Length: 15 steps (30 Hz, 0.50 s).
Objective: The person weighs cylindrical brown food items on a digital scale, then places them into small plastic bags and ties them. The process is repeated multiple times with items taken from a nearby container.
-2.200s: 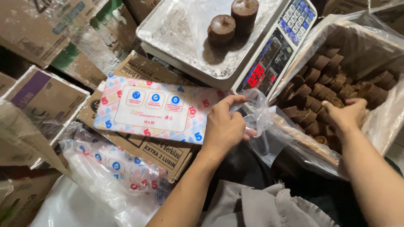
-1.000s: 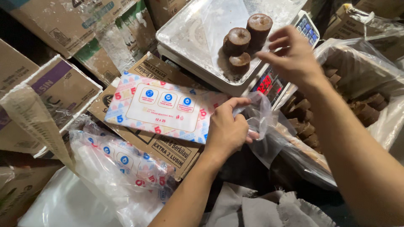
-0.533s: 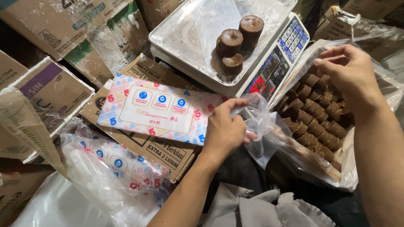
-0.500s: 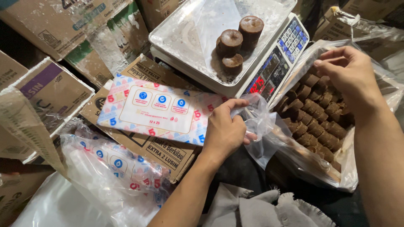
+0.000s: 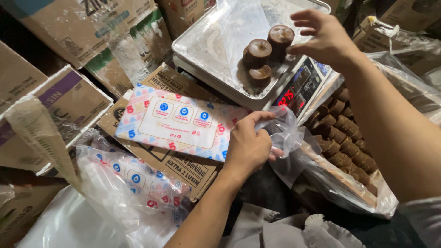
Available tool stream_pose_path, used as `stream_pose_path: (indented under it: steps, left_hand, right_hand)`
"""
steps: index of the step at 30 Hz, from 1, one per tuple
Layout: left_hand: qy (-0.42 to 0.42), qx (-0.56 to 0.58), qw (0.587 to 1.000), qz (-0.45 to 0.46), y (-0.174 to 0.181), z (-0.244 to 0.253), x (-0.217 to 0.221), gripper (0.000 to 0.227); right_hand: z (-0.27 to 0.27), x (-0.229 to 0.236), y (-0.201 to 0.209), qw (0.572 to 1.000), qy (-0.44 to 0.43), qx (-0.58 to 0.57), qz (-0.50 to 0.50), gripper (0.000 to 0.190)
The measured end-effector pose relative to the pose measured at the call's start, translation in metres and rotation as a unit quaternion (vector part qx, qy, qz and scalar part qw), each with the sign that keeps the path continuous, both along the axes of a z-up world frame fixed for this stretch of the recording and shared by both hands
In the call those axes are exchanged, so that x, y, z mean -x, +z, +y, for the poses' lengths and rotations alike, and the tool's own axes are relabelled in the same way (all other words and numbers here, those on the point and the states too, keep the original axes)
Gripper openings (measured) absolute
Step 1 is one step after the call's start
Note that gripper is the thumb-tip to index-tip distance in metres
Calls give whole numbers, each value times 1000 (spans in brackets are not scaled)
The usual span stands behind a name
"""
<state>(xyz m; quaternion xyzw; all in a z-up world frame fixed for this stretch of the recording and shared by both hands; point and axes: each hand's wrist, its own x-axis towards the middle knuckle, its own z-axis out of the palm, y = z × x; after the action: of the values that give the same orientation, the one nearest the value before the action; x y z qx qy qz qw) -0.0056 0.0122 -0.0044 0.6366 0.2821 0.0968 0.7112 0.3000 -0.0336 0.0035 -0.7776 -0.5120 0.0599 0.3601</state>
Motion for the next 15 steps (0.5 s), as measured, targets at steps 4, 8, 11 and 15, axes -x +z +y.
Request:
stream_pose_path:
  steps: [4, 8, 11, 15]
  left_hand:
    - [-6, -6, 999, 39, 2, 4, 3, 48]
    - [1, -18, 1000, 23, -1, 7, 5, 47]
    - [6, -9, 1000, 21, -3, 6, 3, 47]
    - [-3, -3, 1000, 9, -5, 0, -1, 48]
  right_hand:
    - [33, 1, -7, 999, 27, 19, 25, 77]
    - [30, 7, -3, 997, -25, 12, 76, 77]
    - [10, 9, 8, 969, -63, -70, 229, 72]
    - [-45, 19, 22, 950, -89, -79, 290, 69]
